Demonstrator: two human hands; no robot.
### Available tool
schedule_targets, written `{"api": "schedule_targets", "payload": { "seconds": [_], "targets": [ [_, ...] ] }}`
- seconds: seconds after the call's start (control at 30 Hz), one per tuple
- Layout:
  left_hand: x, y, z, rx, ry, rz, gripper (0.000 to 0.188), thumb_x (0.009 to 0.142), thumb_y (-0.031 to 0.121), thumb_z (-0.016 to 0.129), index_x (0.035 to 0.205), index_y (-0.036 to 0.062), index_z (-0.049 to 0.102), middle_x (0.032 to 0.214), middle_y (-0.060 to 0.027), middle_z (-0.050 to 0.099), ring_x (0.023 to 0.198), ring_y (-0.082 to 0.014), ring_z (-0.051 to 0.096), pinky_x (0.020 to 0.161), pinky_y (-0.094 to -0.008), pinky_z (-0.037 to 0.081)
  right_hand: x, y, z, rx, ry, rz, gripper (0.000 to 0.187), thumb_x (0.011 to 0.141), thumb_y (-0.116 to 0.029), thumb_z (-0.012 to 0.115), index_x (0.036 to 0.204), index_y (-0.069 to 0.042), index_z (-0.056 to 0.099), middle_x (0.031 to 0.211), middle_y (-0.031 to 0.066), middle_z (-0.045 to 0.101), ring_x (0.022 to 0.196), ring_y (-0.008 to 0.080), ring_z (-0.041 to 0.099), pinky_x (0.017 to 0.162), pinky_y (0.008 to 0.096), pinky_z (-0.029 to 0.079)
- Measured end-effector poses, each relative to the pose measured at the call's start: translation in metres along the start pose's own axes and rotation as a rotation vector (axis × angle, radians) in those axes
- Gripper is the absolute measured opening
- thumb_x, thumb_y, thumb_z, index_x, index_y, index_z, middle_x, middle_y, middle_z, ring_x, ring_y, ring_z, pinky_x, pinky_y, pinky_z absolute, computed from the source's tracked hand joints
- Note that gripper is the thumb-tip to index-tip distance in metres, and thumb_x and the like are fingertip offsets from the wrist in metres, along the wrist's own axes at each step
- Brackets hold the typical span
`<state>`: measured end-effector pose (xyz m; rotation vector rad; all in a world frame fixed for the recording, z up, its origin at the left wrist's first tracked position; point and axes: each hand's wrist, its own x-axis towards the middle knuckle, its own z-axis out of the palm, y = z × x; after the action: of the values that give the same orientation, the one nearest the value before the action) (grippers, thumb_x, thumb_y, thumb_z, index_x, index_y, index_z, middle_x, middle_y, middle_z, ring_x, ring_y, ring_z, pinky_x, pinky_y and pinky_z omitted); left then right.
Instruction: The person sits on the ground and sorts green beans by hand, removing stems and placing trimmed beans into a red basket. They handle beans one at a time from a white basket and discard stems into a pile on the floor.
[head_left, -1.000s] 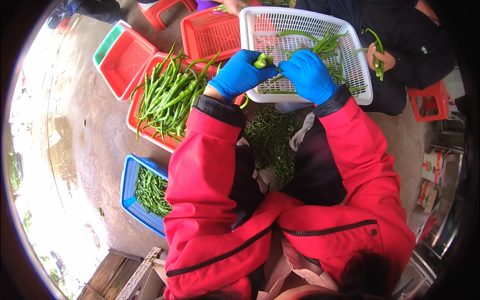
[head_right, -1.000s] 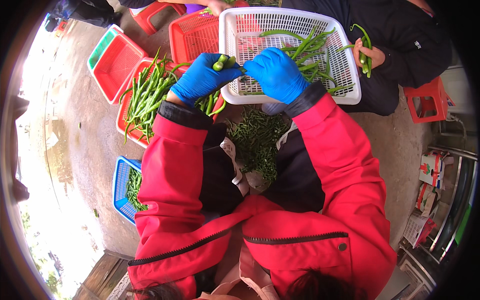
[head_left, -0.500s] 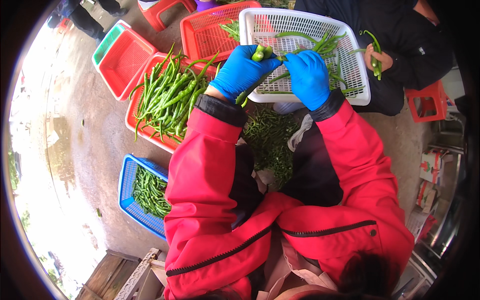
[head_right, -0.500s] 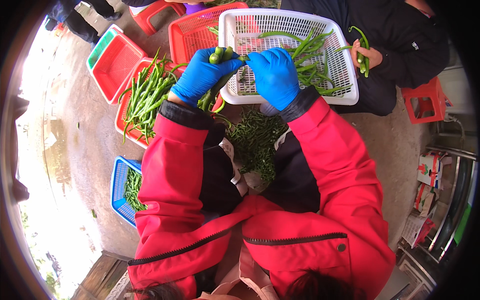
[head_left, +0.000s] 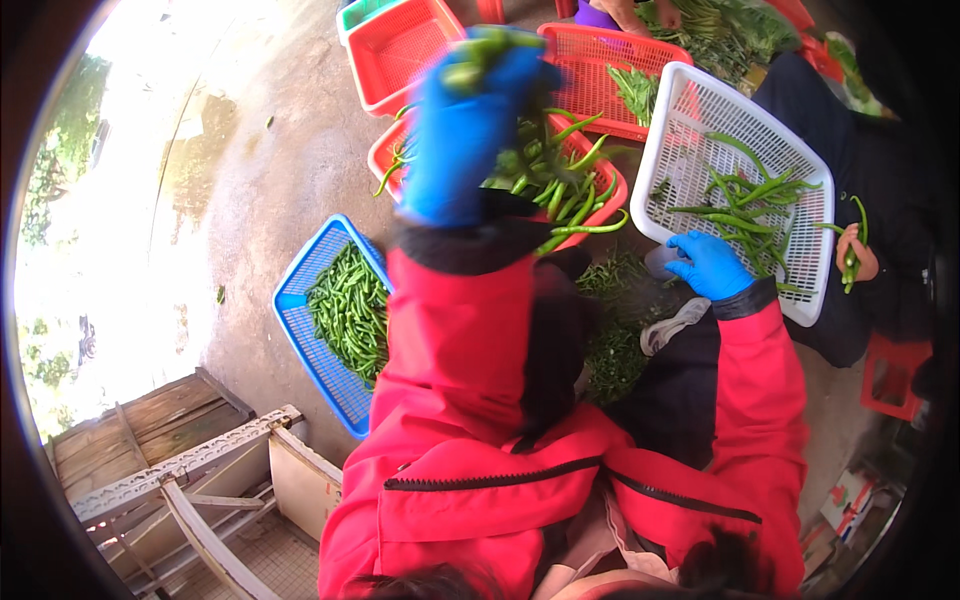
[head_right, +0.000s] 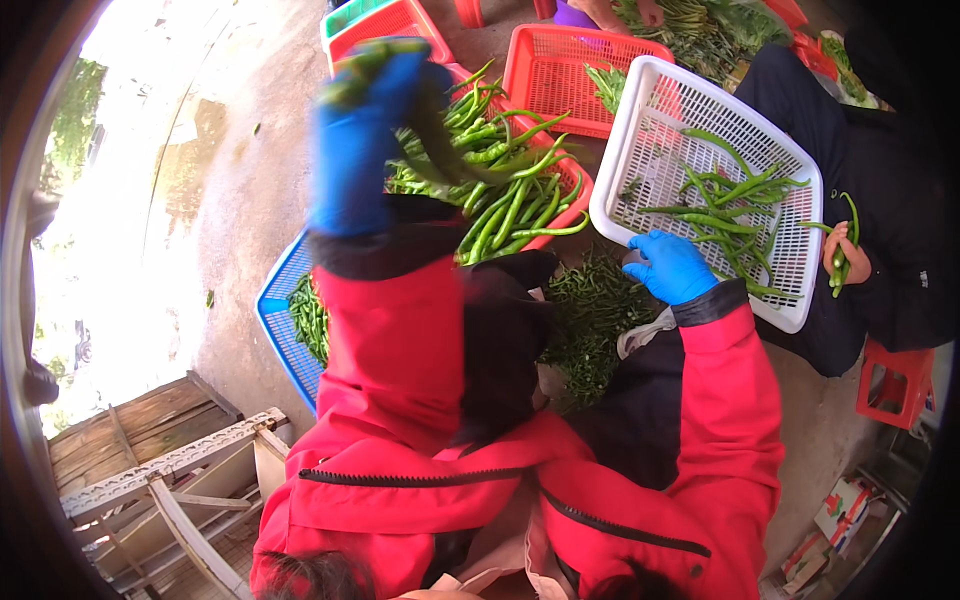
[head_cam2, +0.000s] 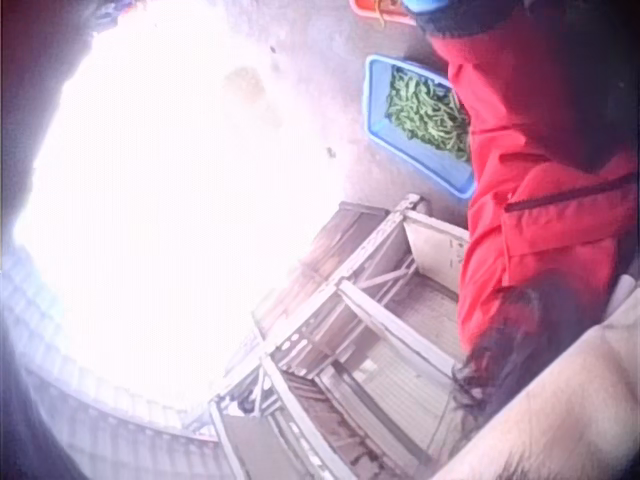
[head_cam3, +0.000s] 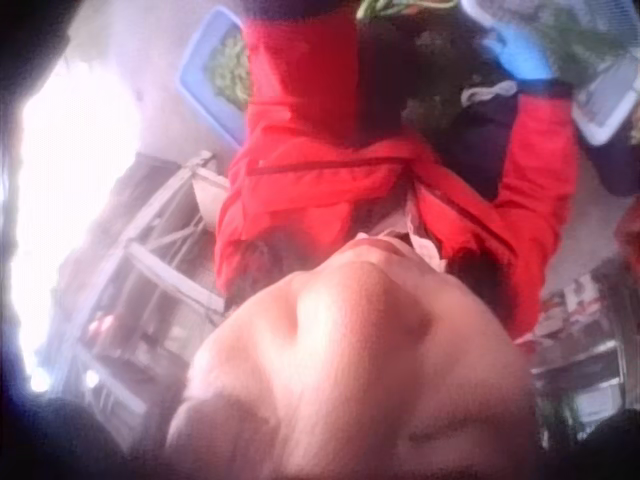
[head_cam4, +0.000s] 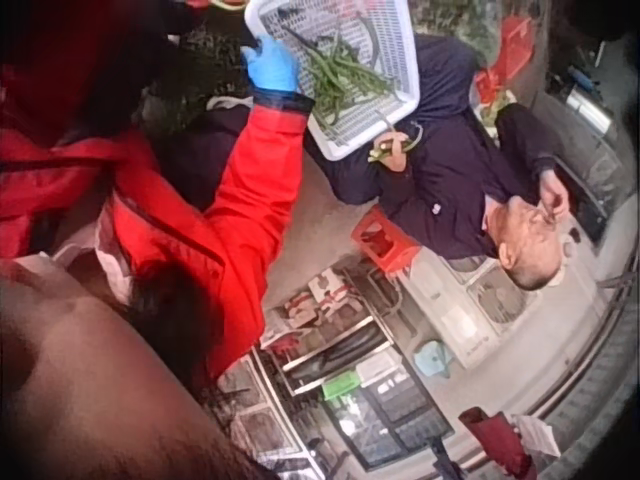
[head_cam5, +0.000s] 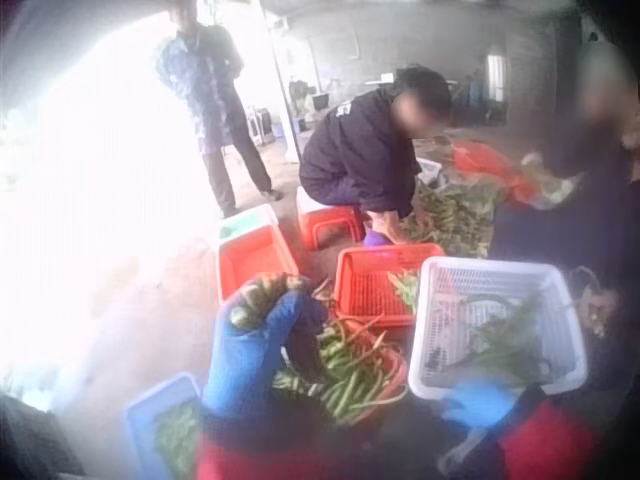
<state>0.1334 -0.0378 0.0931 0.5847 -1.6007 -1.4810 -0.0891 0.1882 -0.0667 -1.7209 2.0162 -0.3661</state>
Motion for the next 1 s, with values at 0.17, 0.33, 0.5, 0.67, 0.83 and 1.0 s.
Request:
{"api": "schedule_targets", "payload": {
  "seconds": [0.17,0.33,0.5,0.67,0.83,1.0],
  "targets": [
    [0.030,-0.011,-0.084,0.779,0.130,0.292,0.013,0.084,0.006,0.056,0.096,0.0041,0.058,0.077,-0.0092,0.065,0.070,-0.0213,0.065,0.062,-0.0300,0.049,0.006,0.001,0.000,0.017,0.028,-0.048,0.029,0.077,-0.027,0.066,0.096,-0.007,0.060,0.080,0.0166,0.059,0.074,0.0365,0.057,0.065,0.0454,0.045],
    [0.081,-0.142,-0.099,1.454,0.173,0.101,0.013,0.083,0.025,0.057,0.084,0.0115,0.058,0.073,-0.0113,0.065,0.071,-0.0302,0.065,0.059,-0.0424,0.049,0.010,-0.008,0.001,-0.044,0.026,-0.032,0.025,0.074,-0.026,0.069,0.085,-0.007,0.059,0.076,0.0150,0.059,0.071,0.0356,0.057,0.063,0.0456,0.045],
    [0.078,-0.254,-0.078,1.426,0.094,0.005,0.040,0.071,0.033,0.070,0.098,0.0085,0.054,0.093,-0.0146,0.061,0.087,-0.0317,0.060,0.072,-0.0437,0.048,0.014,-0.013,-0.001,-0.061,0.013,-0.031,0.023,0.073,-0.026,0.069,0.081,-0.008,0.057,0.073,0.0122,0.057,0.069,0.0341,0.056,0.061,0.0452,0.044],
    [0.063,-0.281,-0.080,1.403,0.066,-0.066,0.112,0.049,0.060,0.079,0.134,0.0030,0.033,0.130,-0.0194,0.043,0.123,-0.0345,0.039,0.099,-0.0420,0.035,0.019,-0.012,-0.004,0.009,-0.025,-0.004,0.023,0.074,-0.026,0.069,0.084,-0.008,0.058,0.075,0.0124,0.058,0.071,0.0340,0.056,0.062,0.0451,0.044],
    [0.068,-0.284,-0.101,1.176,-0.234,-0.187,0.108,0.060,0.070,0.066,0.136,0.0032,0.031,0.138,-0.0234,0.035,0.128,-0.0377,0.032,0.104,-0.0485,0.025,0.020,-0.006,0.000,0.021,0.031,-0.056,0.027,0.075,-0.031,0.066,0.079,-0.005,0.061,0.073,0.0155,0.059,0.069,0.0362,0.058,0.061,0.0455,0.045],
    [0.082,-0.237,-0.063,1.206,0.096,0.039,0.078,0.074,0.055,0.065,0.125,-0.0004,0.046,0.124,-0.0234,0.050,0.118,-0.0368,0.044,0.099,-0.0430,0.032,0.018,-0.006,0.005,-0.112,-0.033,-0.020,0.029,0.076,-0.035,0.065,0.082,-0.007,0.063,0.074,0.0141,0.060,0.069,0.0338,0.060,0.062,0.0450,0.047]
  ]
}}
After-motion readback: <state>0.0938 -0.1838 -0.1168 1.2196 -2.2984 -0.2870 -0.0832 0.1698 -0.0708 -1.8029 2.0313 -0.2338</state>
